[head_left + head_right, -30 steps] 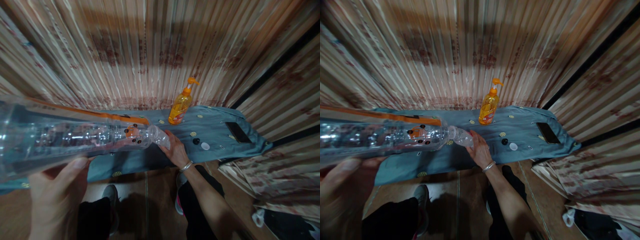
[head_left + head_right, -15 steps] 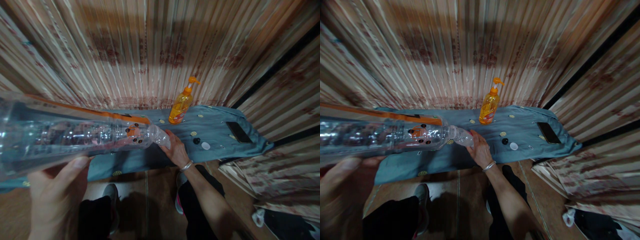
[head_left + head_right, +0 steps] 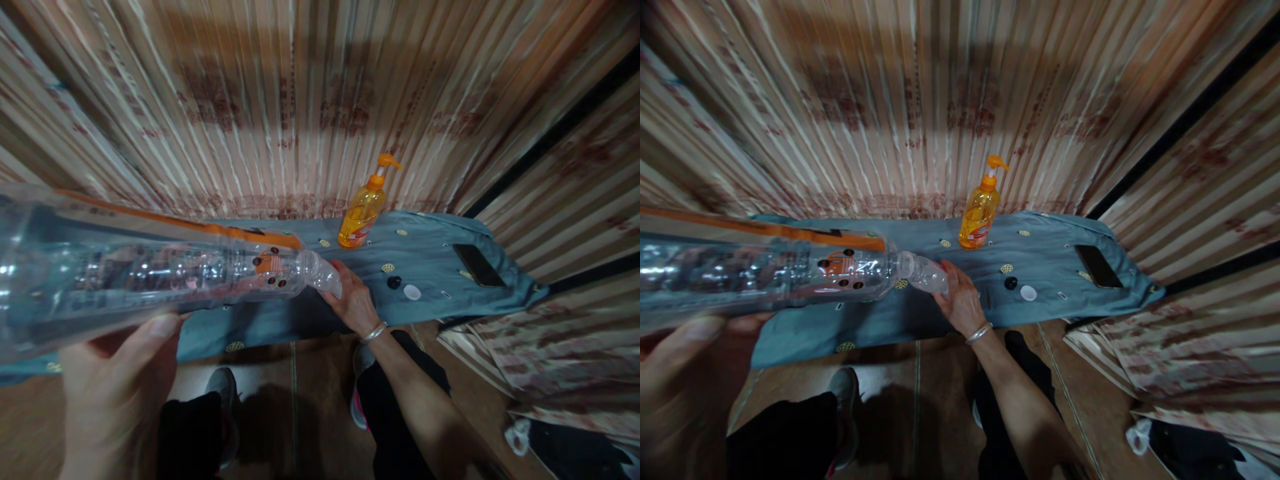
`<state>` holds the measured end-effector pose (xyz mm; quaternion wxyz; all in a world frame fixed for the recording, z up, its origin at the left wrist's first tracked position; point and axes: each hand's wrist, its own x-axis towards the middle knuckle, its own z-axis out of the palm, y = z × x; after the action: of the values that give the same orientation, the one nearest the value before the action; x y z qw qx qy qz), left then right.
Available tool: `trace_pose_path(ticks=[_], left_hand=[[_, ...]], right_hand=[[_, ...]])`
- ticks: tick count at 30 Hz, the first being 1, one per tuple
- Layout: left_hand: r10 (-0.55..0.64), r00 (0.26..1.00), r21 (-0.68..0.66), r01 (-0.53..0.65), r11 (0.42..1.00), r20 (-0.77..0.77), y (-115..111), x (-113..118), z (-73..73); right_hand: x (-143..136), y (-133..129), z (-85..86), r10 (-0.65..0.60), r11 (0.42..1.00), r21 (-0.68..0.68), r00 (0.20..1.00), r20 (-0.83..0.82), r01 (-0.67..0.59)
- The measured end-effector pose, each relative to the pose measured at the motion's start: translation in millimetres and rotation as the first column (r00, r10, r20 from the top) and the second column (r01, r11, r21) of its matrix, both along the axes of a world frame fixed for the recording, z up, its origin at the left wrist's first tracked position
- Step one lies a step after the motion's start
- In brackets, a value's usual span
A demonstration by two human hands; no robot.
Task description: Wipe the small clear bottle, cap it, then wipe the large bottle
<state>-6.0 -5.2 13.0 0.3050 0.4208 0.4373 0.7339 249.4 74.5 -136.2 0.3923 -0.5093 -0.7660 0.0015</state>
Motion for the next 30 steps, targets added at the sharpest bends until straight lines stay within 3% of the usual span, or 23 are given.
trace_pose_path(ticks=[5, 9, 13, 20, 30], left_hand=[[0.012, 1.0, -0.025, -0.012, 1.0, 0.0, 1.6, -1.1, -1.2], [0.009, 1.0, 0.06, -0.011, 0.998, 0.029, 3.8, -2.5, -1.9], [0.009, 1.0, -0.023, -0.009, 1.0, 0.011, 0.6, -1.1, -0.5], [0.019, 1.0, 0.044, -0.02, 0.999, 0.013, 3.2, 1.3, 2.1], [-0.024, 0.999, -0.011, 0.023, 1.0, -0.045, -2.0, 0.8, 1.7]], right_hand=[[0.0, -0.1, -0.5, -0.001, 1.0, 0.003, 1.0, -0.003, 0.001], [0.0, -0.1, -0.4, -0.001, 1.0, -0.002, 1.0, -0.004, 0.001], [-0.5, -0.2, 0.0, -0.003, 1.0, -0.017, 1.0, -0.002, 0.003], [-0.3, -0.3, -0.4, -0.013, 1.0, -0.011, 1.0, 0.007, 0.013], [0.5, -0.8, 1.5, -0.001, 1.0, -0.008, 1.0, 0.017, 0.002]])
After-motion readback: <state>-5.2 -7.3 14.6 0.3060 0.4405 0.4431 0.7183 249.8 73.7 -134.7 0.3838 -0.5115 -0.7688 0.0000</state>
